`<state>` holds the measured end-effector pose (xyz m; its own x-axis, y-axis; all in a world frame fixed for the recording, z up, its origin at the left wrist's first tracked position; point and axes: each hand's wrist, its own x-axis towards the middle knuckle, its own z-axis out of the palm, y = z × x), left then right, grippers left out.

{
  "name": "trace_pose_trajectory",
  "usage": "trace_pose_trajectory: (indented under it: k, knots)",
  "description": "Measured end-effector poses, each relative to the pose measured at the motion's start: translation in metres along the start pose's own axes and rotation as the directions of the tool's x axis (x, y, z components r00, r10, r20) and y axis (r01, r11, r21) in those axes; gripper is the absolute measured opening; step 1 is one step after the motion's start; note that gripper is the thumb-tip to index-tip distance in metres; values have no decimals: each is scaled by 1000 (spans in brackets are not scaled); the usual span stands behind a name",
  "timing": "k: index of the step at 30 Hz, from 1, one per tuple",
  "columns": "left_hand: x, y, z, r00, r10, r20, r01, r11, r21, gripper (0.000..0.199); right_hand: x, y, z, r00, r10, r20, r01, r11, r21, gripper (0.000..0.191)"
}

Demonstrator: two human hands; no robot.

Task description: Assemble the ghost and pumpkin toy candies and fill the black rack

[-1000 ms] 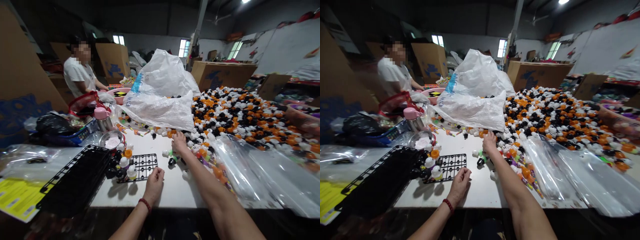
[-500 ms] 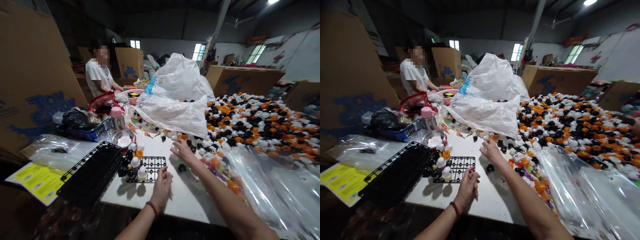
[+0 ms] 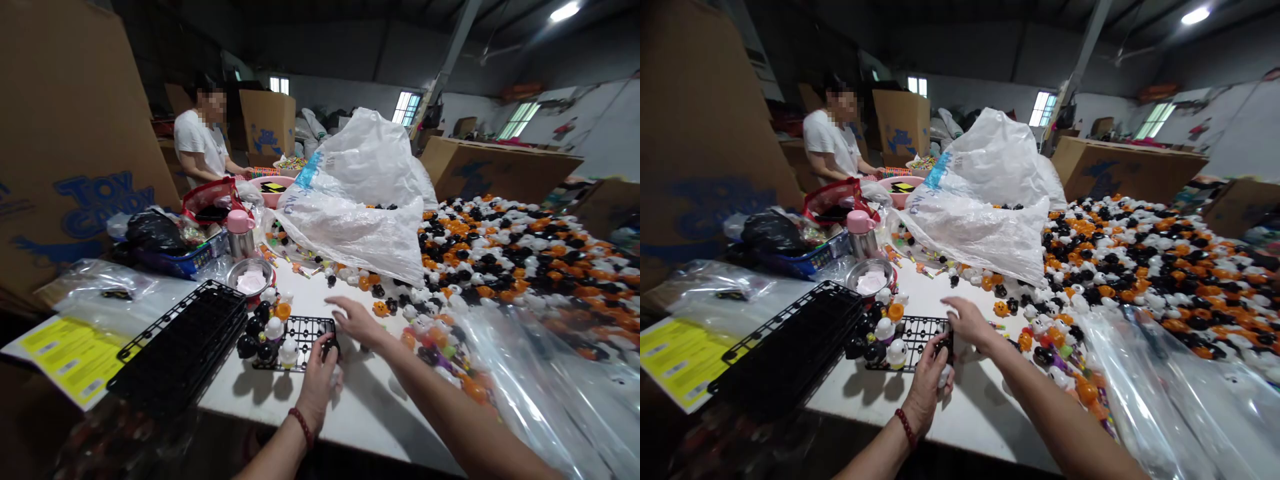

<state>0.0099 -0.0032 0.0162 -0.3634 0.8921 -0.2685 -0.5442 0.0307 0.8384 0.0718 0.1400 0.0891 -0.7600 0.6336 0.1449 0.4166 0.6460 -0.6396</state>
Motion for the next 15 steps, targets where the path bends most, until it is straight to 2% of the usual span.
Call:
trace_pose_trajectory:
  k: [1,3,5,7,10,12,13,15]
  knots:
    - [-1,1,0,1000,-11,15,11,1000,-1,63,22,6,-5,999,27,-27,-31,990,-136,44]
    - [-4,4,1,998,-35,45,36,999,-25,58,60,16,-10,997,77,9,-69,927,-369,51]
    - [-7,6,1,997,-47,59,50,997,-53,53,86,25,-7,992,118,39,-91,902,-421,50]
    - [-10,8,2,998,-40,49,44,996,-79,47,100,32,1,988,143,60,-104,898,-428,45]
    - [-10,10,3,998,-12,56,18,994,-109,44,104,34,12,983,163,83,-111,894,-434,40]
    - [-9,12,4,997,-9,78,20,990,-138,45,97,28,13,980,170,101,-110,892,-439,36]
    - [-8,13,4,996,-15,88,28,988,-154,46,89,23,11,982,165,92,-108,890,-442,34]
    - [-8,15,3,995,-28,99,46,982,-184,48,65,11,3,994,106,-11,-101,906,-411,32]
